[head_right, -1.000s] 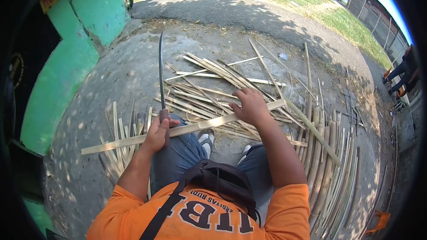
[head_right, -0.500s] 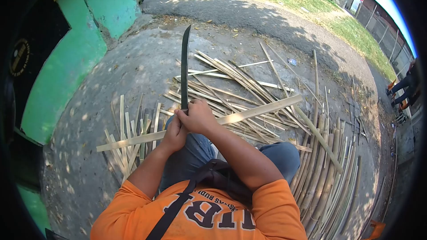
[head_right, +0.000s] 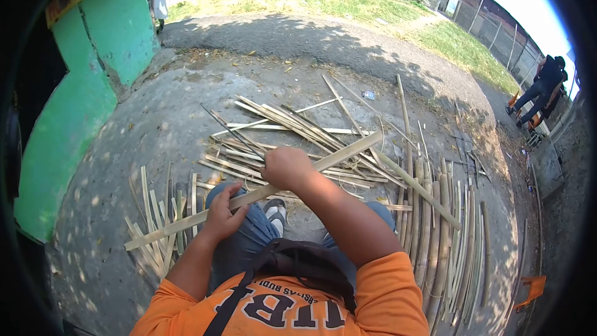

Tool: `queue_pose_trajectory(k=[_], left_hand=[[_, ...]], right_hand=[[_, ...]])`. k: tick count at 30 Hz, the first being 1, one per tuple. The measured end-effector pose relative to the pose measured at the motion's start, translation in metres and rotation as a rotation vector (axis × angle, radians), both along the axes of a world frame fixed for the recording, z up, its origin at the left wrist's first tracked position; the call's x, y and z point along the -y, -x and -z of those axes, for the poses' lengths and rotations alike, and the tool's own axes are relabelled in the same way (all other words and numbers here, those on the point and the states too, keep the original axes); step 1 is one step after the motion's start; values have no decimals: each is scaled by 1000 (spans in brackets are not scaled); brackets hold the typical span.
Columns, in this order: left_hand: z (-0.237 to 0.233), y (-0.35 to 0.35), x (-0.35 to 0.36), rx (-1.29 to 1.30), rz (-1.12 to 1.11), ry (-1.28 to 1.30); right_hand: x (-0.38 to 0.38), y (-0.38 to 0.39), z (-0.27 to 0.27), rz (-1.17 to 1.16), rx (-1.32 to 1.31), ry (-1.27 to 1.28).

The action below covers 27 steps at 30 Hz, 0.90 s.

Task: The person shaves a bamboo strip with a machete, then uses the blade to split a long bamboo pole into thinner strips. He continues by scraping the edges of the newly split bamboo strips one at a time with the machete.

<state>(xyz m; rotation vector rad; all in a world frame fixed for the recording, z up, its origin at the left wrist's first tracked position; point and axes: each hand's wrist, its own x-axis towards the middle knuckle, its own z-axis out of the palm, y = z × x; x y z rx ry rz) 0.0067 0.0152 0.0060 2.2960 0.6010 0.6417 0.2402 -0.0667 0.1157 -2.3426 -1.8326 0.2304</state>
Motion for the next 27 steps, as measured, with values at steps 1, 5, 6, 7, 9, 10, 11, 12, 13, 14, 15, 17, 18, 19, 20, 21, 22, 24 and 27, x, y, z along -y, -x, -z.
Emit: queue_pose_trajectory(k=[1, 5, 6, 7, 9, 10, 11, 12, 13, 14, 15, 17, 18, 19, 20, 21, 22, 24, 27], left_hand=[[3, -1, 0, 51, -10, -4], [8, -2, 4, 125, -24, -35], [7, -3, 4, 110, -20, -40], [4, -3, 5, 93, -15, -48], [1, -3, 6, 66, -11, -50], [2, -4, 6, 67, -19, -66], [4, -4, 6, 66, -27, -83], [5, -3, 7, 65, -36, -98], [7, -2, 7, 47, -34, -143], [8, 0, 8, 28, -31, -187], [6, 2, 7, 7, -27, -231], [-6, 14, 3, -46, -48, -385], [-14, 24, 0, -71, -69, -458], [-21, 40, -5, -122, -85, -427], [-29, 59, -13, -176, -105, -392], [-34, 80, -22, -236, -126, -353], [-35, 100, -29, -304, -185, -355], [-38, 148, -43, -463, -302, -347], [-12, 213, -67, -526, -416, -368]], right_hand=[[8, -10, 0, 4, 47, -7], [38, -24, -16, 4, 64, 14], [43, -28, -13, 5, 41, -12], [48, -32, -7, 5, 16, -41], [55, -40, 15, 1, -45, -150], [57, -43, 27, 11, -53, -185], [57, -45, 37, 21, -62, -220], [59, -43, 42, 31, -72, -254], [59, -43, 44, 60, -117, -237], [60, -44, 45, 57, -130, -268], [62, -43, 44, 56, -146, -298], [62, -45, 45, 42, -155, -331], [61, -47, 43, 39, -157, -334], [62, -49, 41, 31, -163, -333], [62, -50, 39, 18, -174, -329], [62, -52, 37, 23, -190, -295], [63, -54, 33, 8, -198, -293], [61, -62, 33, -1, -221, -258], [59, -63, 22, -15, -188, -236]])
